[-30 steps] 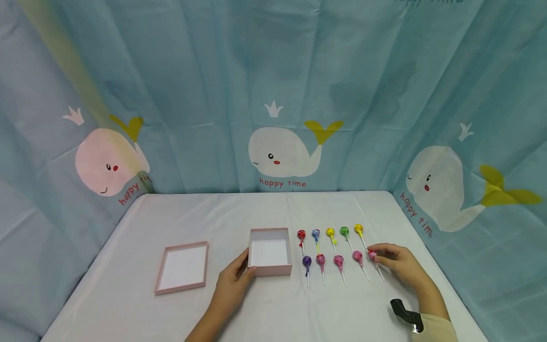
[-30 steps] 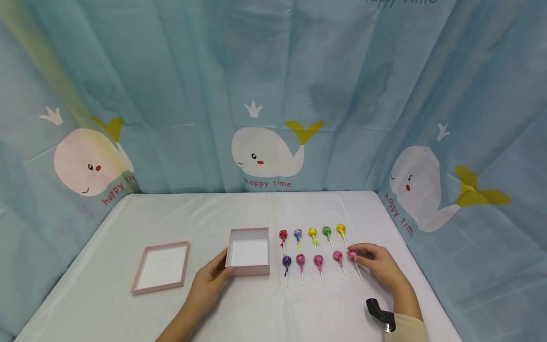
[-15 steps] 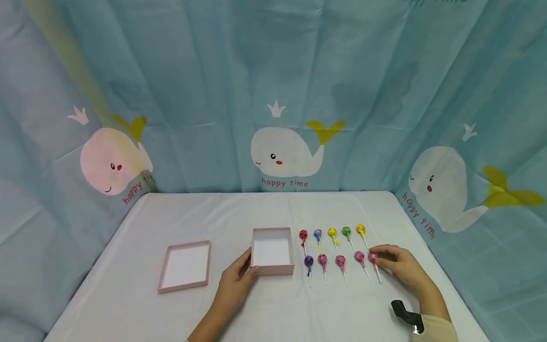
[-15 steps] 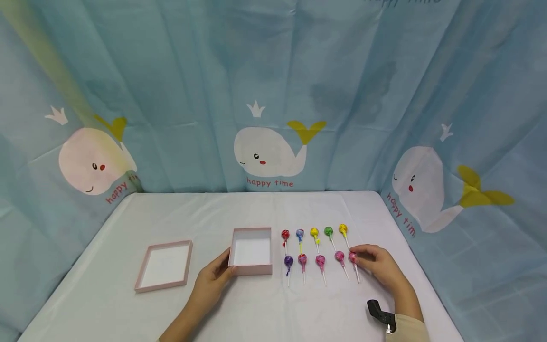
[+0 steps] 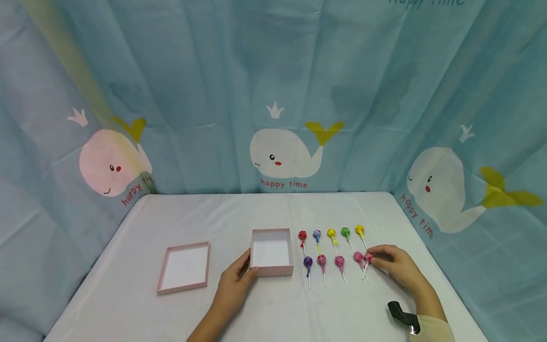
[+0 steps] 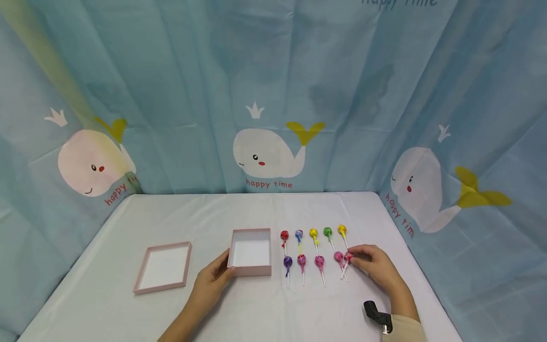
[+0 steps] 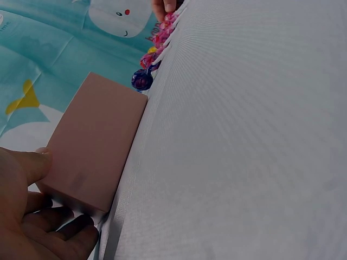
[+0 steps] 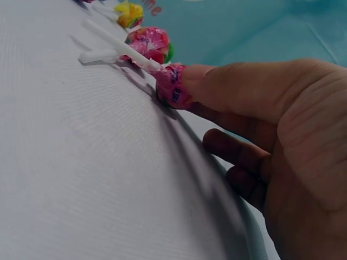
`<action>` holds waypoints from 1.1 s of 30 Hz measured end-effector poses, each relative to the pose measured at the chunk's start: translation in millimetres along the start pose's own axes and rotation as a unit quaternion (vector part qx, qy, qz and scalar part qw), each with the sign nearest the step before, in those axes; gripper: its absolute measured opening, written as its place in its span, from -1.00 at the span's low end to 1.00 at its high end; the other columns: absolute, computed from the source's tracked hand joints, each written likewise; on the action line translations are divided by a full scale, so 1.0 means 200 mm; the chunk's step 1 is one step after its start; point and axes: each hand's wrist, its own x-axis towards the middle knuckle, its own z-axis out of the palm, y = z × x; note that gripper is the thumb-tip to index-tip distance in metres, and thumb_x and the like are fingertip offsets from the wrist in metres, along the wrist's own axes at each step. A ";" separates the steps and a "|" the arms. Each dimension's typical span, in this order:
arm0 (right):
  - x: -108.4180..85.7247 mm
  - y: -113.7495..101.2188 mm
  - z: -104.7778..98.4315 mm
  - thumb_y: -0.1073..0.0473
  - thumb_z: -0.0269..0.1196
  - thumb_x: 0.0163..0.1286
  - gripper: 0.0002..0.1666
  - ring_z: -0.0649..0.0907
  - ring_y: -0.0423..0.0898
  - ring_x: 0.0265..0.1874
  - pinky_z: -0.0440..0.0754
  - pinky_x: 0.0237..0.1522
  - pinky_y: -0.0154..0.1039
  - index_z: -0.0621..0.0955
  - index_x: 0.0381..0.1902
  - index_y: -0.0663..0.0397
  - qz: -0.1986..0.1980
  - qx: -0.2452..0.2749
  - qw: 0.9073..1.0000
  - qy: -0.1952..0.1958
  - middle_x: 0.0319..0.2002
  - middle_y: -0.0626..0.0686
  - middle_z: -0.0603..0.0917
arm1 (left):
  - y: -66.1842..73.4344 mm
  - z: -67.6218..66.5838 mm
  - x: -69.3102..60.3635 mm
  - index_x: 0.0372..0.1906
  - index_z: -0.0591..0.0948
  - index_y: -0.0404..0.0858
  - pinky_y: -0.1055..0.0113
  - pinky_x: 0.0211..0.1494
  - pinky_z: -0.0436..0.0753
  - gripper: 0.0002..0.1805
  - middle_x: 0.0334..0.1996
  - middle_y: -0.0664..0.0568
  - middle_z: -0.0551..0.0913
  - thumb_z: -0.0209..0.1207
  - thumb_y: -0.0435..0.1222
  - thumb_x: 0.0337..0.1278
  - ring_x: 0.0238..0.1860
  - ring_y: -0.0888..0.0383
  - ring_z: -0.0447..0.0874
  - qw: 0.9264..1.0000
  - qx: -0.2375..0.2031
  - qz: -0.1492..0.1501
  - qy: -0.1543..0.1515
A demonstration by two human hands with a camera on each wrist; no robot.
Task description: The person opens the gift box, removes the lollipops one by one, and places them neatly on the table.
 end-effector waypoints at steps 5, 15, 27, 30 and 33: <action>0.00 -0.01 0.00 0.08 0.38 0.42 -0.74 0.47 0.31 0.34 0.35 0.38 0.45 0.74 0.04 -0.10 -0.002 -0.004 1.000 0.001 0.17 0.17 0.66 | 0.00 0.00 -0.01 0.53 0.34 -0.24 0.20 0.46 0.44 -0.21 0.50 -0.05 0.35 0.29 0.02 0.34 0.49 -0.03 0.35 1.000 0.010 -0.004 -0.001; 0.00 0.00 -0.02 0.15 0.33 0.47 -0.77 0.59 0.06 0.22 0.58 0.21 -0.40 0.74 0.03 -0.20 -0.015 -0.045 0.998 0.032 0.10 -0.04 0.73 | 0.02 -0.01 0.00 0.54 0.33 -0.26 0.19 0.46 0.43 -0.22 0.50 -0.08 0.35 0.26 0.01 0.37 0.49 -0.05 0.35 1.000 0.008 0.010 -0.002; 0.00 -0.03 -0.04 0.08 0.31 0.50 -0.72 0.57 0.20 0.22 0.52 0.28 0.32 0.71 0.12 -0.07 -0.007 -0.025 0.999 0.048 0.16 0.14 0.69 | 0.02 -0.01 -0.01 0.53 0.36 -0.22 0.23 0.46 0.44 -0.27 0.49 -0.02 0.38 0.29 -0.08 0.37 0.50 0.02 0.34 1.000 -0.005 0.002 0.006; -0.01 -0.04 -0.04 0.03 0.30 0.51 -0.71 0.56 0.20 0.21 0.54 0.24 0.31 0.70 0.12 -0.09 -0.013 -0.030 0.998 0.057 0.18 0.15 0.68 | 0.02 -0.01 -0.01 0.52 0.37 -0.24 0.23 0.46 0.44 -0.29 0.48 -0.03 0.39 0.29 -0.12 0.38 0.50 0.02 0.34 1.000 -0.005 0.003 0.008; -0.01 -0.06 -0.04 0.04 0.30 0.51 -0.71 0.56 0.21 0.21 0.55 0.19 0.32 0.70 0.12 -0.10 -0.025 -0.039 0.997 0.068 0.20 0.16 0.67 | 0.02 -0.01 -0.01 0.51 0.38 -0.25 0.24 0.47 0.43 -0.33 0.47 -0.02 0.41 0.29 -0.18 0.39 0.50 0.02 0.34 1.000 -0.007 0.000 0.009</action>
